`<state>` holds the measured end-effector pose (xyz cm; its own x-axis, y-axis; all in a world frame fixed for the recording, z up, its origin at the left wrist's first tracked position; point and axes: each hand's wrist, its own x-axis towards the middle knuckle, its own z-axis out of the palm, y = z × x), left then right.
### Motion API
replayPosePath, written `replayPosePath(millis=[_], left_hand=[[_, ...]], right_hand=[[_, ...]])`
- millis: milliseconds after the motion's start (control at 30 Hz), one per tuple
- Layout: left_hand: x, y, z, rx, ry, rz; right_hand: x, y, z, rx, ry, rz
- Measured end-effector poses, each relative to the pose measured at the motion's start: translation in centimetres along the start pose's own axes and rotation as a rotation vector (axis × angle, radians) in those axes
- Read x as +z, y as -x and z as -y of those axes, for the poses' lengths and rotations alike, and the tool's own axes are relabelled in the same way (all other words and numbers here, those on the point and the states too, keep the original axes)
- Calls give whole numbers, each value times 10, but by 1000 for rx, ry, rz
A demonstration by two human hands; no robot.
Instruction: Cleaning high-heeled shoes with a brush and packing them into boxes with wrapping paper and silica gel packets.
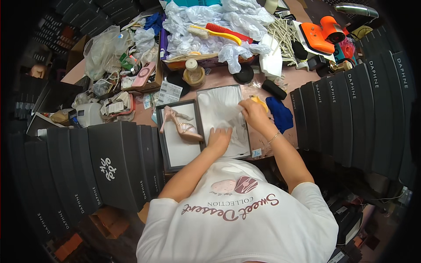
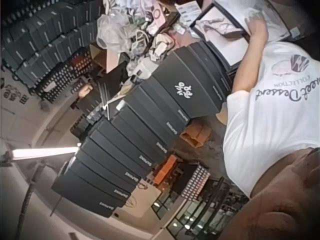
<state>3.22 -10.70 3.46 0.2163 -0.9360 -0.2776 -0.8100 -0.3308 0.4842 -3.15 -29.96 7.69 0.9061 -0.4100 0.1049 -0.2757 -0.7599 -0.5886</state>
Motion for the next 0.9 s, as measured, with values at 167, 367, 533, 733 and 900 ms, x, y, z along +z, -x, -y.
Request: replayPosePath(millis=[167, 367, 533, 733, 900], left_hand=[[37, 9, 14, 52, -184, 428], [12, 24, 7, 87, 217, -253], [23, 10, 6, 30, -51, 245], [22, 6, 11, 12, -155, 429], [40, 4, 18, 40, -135, 319]], right_hand=[[-46, -71, 25, 490, -1340, -280], [-13, 1, -11, 704, -1062, -181], [51, 63, 10, 98, -70, 215], [80, 48, 28, 179, 245, 351], [83, 59, -6, 4, -61, 243]])
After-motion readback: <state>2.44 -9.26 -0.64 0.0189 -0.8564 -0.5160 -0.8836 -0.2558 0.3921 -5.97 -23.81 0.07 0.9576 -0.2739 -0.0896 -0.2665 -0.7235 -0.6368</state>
